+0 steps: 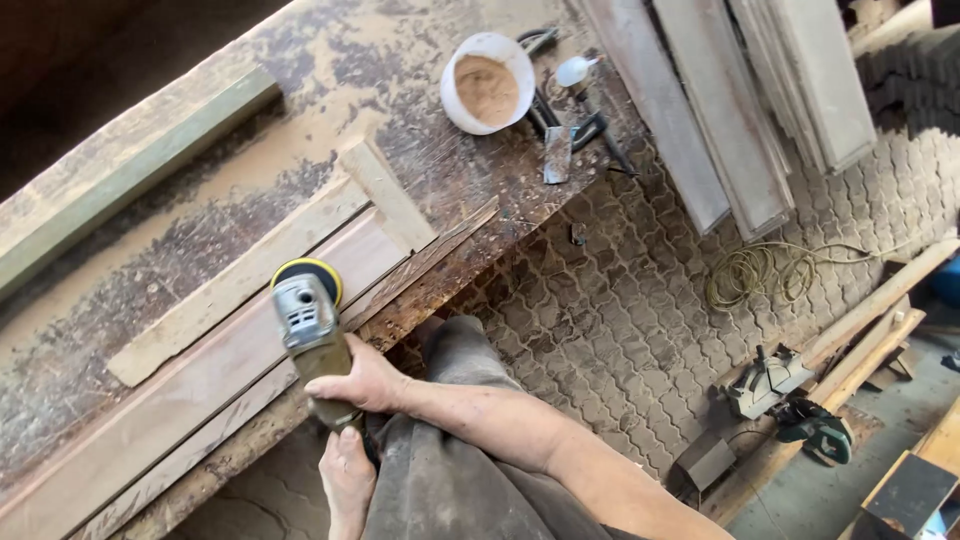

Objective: Sanding a wooden board using an angle grinder and filling cracks with glue.

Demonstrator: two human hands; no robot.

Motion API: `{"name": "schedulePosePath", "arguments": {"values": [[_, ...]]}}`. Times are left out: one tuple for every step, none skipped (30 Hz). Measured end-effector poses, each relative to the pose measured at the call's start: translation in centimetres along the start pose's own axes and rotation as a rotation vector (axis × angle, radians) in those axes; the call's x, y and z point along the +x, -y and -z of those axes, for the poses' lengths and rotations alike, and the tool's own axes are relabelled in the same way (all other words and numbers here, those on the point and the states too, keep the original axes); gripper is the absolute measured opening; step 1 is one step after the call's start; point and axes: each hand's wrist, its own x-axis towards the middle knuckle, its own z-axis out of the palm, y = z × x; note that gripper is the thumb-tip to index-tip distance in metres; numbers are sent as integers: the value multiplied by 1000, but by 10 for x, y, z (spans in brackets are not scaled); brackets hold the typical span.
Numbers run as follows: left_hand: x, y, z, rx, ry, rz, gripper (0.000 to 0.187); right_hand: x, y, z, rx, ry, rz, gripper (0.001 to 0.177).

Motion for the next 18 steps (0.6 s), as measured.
{"name": "schedulePosePath", "arguments": {"values": [[3,-13,-4,31,40,0,42,1,2,9,36,11,-14,69],[6,-25,-7,62,80,-1,40,4,4,17,72,23,-27,73],[9,-43,-11,66,84,-4,40,4,10,25,76,17,-25,73],[13,-60,-14,-25,128,24,35,5,15,32,170,-13,-56,69],[11,-75,-18,-118,171,62,32,3,17,38,262,-43,-97,64],[15,-83,-19,-116,176,70,32,4,15,45,265,-48,-105,64],[20,-91,-22,-97,196,47,34,7,15,52,323,-43,-59,65],[25,-100,-23,-79,215,25,40,10,14,58,382,-38,-12,66],[25,-98,-23,-89,209,29,40,11,7,57,373,-32,-17,66],[25,-97,-22,-45,189,-10,38,11,1,56,351,-85,0,59],[27,-97,-24,0,178,-53,36,10,-5,59,329,-148,22,53],[21,-96,-20,-9,182,-54,36,9,2,53,320,-152,21,53],[17,-96,-16,-27,181,7,38,8,9,46,278,-94,-19,61],[12,-95,-12,-45,180,69,41,6,15,40,235,-37,-60,70],[13,-93,-12,-46,186,62,41,6,15,39,233,-44,-55,70],[13,-92,-12,-40,172,26,41,5,14,37,186,-63,-49,68],[15,-89,-10,-34,151,-12,42,7,13,32,139,-78,-41,66],[23,-96,-13,-35,151,-20,42,9,13,41,137,-80,-33,66]]}}
